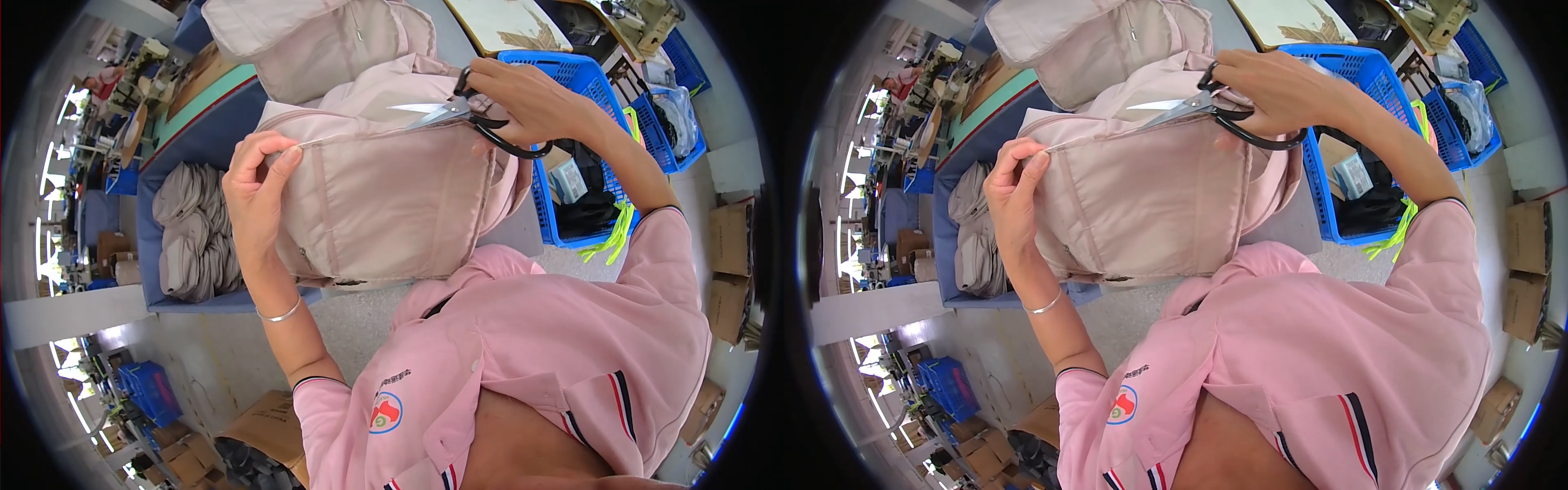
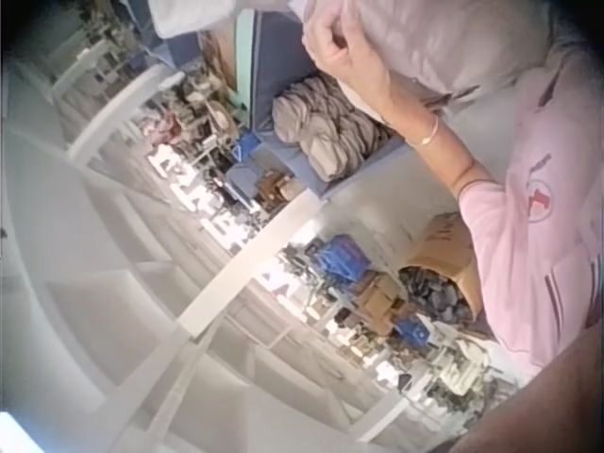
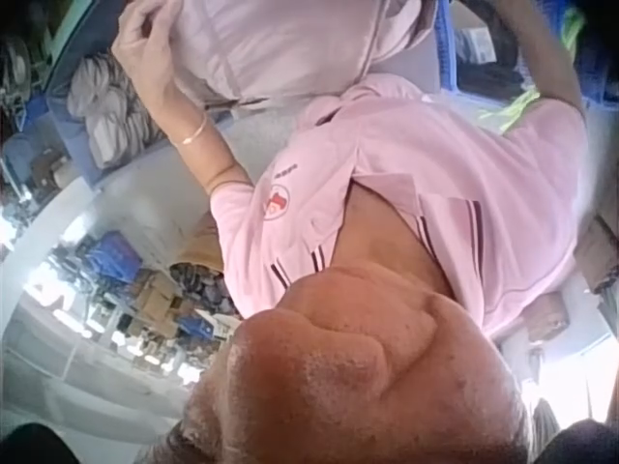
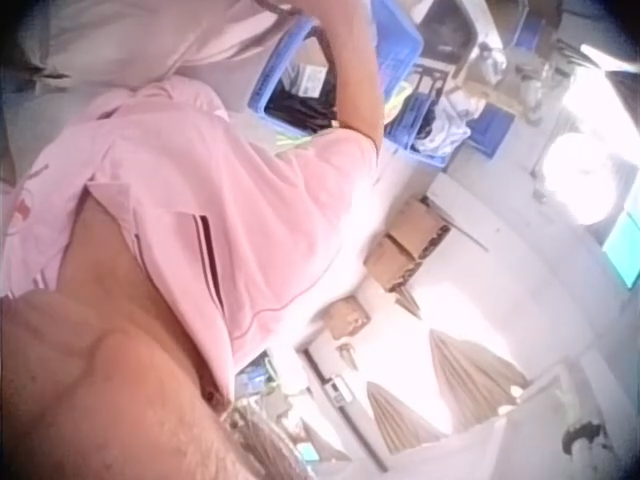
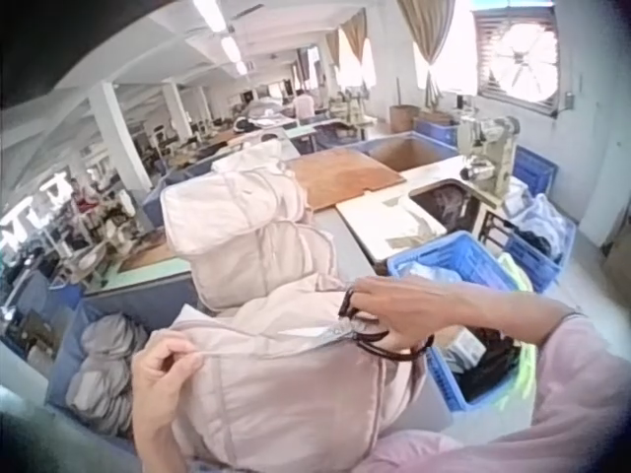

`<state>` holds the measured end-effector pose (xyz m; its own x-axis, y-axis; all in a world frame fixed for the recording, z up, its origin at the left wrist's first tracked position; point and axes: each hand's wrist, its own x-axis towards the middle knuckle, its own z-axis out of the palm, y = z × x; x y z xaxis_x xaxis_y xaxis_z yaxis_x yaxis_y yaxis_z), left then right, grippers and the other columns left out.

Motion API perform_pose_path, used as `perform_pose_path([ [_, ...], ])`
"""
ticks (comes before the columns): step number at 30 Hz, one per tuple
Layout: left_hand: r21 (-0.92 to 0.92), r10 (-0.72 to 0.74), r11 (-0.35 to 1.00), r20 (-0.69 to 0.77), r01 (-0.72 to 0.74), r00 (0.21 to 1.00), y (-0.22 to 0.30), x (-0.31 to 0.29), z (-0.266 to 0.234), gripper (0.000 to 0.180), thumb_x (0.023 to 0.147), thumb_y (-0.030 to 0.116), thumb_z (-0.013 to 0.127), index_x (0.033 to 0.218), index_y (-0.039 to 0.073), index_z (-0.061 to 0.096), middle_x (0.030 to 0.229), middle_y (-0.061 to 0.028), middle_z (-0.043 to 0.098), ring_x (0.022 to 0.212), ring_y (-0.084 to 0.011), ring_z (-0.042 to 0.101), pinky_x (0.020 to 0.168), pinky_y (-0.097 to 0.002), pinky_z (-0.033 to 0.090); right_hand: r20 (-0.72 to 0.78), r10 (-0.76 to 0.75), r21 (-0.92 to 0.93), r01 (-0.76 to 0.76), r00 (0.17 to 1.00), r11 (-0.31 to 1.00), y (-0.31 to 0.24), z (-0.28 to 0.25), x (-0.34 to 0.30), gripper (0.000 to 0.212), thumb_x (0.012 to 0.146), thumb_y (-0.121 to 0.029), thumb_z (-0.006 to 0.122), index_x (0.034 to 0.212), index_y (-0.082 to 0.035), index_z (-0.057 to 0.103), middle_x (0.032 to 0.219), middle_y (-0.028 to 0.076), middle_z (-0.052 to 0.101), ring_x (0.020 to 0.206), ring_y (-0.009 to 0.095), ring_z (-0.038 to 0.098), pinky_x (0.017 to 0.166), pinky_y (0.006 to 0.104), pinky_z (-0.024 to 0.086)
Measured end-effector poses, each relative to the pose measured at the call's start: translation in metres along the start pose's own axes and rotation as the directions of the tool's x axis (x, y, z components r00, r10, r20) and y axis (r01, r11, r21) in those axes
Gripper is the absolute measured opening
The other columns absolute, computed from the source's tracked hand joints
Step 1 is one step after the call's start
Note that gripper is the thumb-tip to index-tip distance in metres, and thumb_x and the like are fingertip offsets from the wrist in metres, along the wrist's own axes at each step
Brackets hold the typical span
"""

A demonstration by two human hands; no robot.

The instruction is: Trimming excess threads from backpacks using scissors in a factory setting.

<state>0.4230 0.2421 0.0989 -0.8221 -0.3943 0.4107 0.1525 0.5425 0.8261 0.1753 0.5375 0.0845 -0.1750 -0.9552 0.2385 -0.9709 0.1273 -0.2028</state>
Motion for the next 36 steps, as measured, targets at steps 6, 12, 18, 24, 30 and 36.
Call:
perform_pose_path([
  [6,0.011,0.034,0.999,-0.012,-0.034,0.999,0.005,-0.008,-0.003,0.009,0.086,0.005,0.075,0.095,0.003,0.072,0.098,-0.0007,0.066,0.094,-0.0109,0.055,0.084,-0.0245,0.042,0.048,-0.118,0.024,0.117,0.992,0.993,-0.016,0.002,0.029,0.067,0.075,-0.054,0.08,0.103,0.001,0.055,0.103,0.016,0.055,0.096,0.039,0.058,0.077,0.0459,0.047],
  [12,-0.034,-0.008,0.999,-0.023,0.007,1.0,0.005,-0.013,-0.005,0.01,0.086,0.003,0.075,0.095,0.003,0.072,0.099,-0.0013,0.065,0.095,-0.0121,0.055,0.087,-0.0255,0.042,0.073,-0.133,0.06,0.129,0.988,0.99,-0.028,0.005,0.034,0.061,0.076,-0.05,0.081,0.1,0.0,0.057,0.098,0.016,0.056,0.091,0.039,0.06,0.074,0.0455,0.048],
  [18,-0.023,0.007,1.0,-0.032,-0.008,0.999,0.006,-0.016,-0.006,0.009,0.085,0.002,0.075,0.094,0.003,0.072,0.099,-0.0015,0.065,0.096,-0.0127,0.056,0.089,-0.026,0.042,-0.106,-0.2,0.038,0.205,0.974,0.978,-0.033,0.014,0.03,0.062,0.08,-0.057,0.077,0.09,0.001,0.059,0.091,0.017,0.061,0.083,0.039,0.063,0.071,0.0452,0.051],
  [24,0.007,-0.004,1.0,-0.019,0.004,1.0,0.007,-0.016,-0.005,0.01,0.085,0.003,0.076,0.095,0.003,0.072,0.098,-0.0018,0.065,0.096,-0.013,0.056,0.089,-0.0262,0.042,-0.106,-0.203,0.052,0.21,0.973,0.976,-0.028,0.021,0.024,0.058,0.082,-0.052,0.077,0.09,0.002,0.059,0.09,0.017,0.061,0.08,0.04,0.063,0.069,0.0446,0.051],
  [30,-0.025,0.017,1.0,-0.026,-0.017,1.0,0.006,-0.016,-0.004,0.011,0.084,0.003,0.077,0.095,0.003,0.073,0.098,-0.0021,0.065,0.096,-0.0128,0.056,0.088,-0.0253,0.042,-0.025,-0.162,0.072,0.164,0.986,0.984,-0.028,0.025,0.02,0.047,0.078,-0.035,0.078,0.101,0.0,0.056,0.093,0.018,0.056,0.082,0.04,0.059,0.072,0.046,0.048],
  [36,-0.028,0.02,0.999,-0.028,-0.02,0.999,0.009,-0.017,-0.001,0.01,0.084,0.003,0.077,0.094,0.003,0.073,0.097,-0.0016,0.065,0.094,-0.0128,0.056,0.087,-0.0249,0.042,-0.097,-0.178,0.035,0.182,0.979,0.983,-0.037,0.022,0.027,0.049,0.077,-0.035,0.079,0.1,0.0,0.053,0.092,0.017,0.055,0.082,0.04,0.059,0.071,0.046,0.048],
])
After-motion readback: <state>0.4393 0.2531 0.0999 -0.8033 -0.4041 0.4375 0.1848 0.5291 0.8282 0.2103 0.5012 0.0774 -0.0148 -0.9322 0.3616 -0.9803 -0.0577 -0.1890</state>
